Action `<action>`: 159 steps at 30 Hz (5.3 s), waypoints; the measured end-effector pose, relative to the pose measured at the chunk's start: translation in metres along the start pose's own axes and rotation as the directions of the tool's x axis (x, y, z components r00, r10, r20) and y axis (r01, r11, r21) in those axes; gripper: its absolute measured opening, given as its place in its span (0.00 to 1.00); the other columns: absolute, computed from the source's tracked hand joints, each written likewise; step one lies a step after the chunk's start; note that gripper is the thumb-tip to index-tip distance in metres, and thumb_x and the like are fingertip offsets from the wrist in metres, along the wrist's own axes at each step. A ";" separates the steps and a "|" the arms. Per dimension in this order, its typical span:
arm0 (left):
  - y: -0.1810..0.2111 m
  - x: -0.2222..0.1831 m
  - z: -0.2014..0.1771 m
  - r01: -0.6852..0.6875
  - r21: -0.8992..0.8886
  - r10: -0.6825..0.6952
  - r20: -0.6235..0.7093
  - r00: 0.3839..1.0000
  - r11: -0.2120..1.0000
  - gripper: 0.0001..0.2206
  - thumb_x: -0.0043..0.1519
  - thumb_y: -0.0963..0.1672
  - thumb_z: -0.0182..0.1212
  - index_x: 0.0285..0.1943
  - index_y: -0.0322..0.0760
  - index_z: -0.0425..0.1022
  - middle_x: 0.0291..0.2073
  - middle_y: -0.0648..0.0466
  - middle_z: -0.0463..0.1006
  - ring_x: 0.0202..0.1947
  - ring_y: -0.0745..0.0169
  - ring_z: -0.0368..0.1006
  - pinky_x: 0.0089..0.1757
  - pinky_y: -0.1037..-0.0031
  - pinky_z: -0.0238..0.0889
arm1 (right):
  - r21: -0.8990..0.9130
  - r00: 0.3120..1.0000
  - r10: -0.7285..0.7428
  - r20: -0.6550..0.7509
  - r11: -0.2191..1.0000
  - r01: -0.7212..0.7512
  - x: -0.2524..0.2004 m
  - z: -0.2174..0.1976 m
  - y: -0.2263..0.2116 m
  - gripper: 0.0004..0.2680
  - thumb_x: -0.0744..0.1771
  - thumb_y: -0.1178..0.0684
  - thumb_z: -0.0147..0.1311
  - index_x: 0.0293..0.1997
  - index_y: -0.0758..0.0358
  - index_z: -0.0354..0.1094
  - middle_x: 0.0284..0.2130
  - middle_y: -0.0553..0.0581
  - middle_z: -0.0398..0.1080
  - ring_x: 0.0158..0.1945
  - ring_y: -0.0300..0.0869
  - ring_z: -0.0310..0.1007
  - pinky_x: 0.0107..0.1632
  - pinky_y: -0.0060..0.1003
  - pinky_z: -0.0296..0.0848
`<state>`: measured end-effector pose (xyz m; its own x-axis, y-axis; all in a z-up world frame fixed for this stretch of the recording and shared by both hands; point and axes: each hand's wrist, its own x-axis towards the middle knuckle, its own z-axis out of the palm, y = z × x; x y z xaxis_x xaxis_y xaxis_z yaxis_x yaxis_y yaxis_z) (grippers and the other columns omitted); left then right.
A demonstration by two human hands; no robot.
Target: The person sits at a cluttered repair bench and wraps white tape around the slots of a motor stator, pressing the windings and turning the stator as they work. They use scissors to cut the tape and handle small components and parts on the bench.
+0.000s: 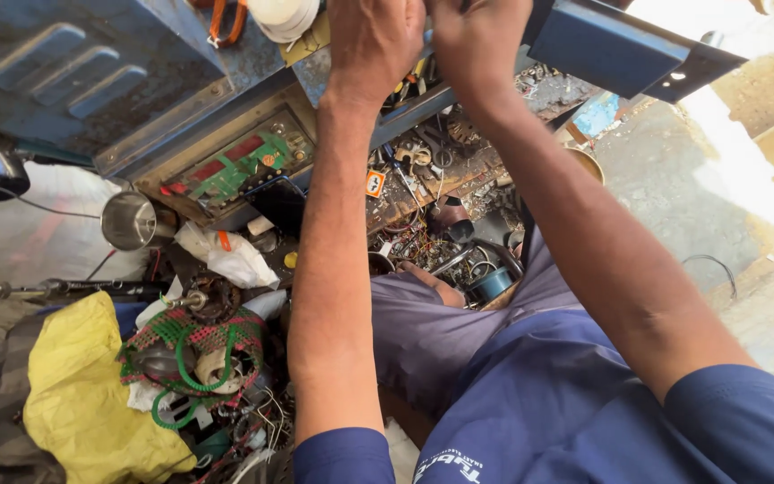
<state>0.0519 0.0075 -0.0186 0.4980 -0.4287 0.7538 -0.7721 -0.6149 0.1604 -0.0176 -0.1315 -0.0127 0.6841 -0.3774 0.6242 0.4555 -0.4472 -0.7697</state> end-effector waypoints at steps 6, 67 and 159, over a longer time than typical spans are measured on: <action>0.016 0.012 -0.020 -0.053 -0.104 0.036 -0.156 0.987 0.993 0.06 0.66 0.40 0.62 0.43 0.34 0.68 0.30 0.49 0.76 0.32 0.46 0.74 0.36 0.55 0.65 | -0.307 0.966 -0.248 0.078 0.916 0.260 0.009 -0.007 -0.032 0.03 0.68 0.59 0.58 0.38 0.65 0.74 0.26 0.54 0.73 0.28 0.39 0.72 0.34 0.36 0.68; 0.087 0.027 -0.073 -0.019 0.085 0.014 0.055 0.998 0.996 0.06 0.62 0.36 0.61 0.45 0.29 0.79 0.41 0.44 0.79 0.44 0.41 0.74 0.48 0.56 0.68 | 0.390 0.660 0.544 0.517 0.537 -0.748 -0.021 -0.030 -0.004 0.06 0.67 0.54 0.59 0.35 0.67 0.74 0.21 0.45 0.65 0.23 0.31 0.58 0.25 0.30 0.55; 0.096 0.079 -0.106 0.301 -0.313 -0.260 0.166 0.951 0.901 0.04 0.60 0.35 0.63 0.41 0.29 0.81 0.35 0.47 0.84 0.34 0.58 0.84 0.37 0.72 0.75 | -0.162 0.536 -0.095 0.839 0.897 0.412 0.081 -0.131 -0.033 0.18 0.60 0.56 0.61 0.56 0.58 0.69 0.39 0.63 0.74 0.38 0.57 0.76 0.41 0.52 0.76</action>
<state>-0.0249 -0.0152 0.1245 0.7398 -0.3582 0.5695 -0.6695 -0.4755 0.5707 -0.0519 -0.2538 0.0814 0.8013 0.5201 0.2956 0.5982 -0.6879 -0.4110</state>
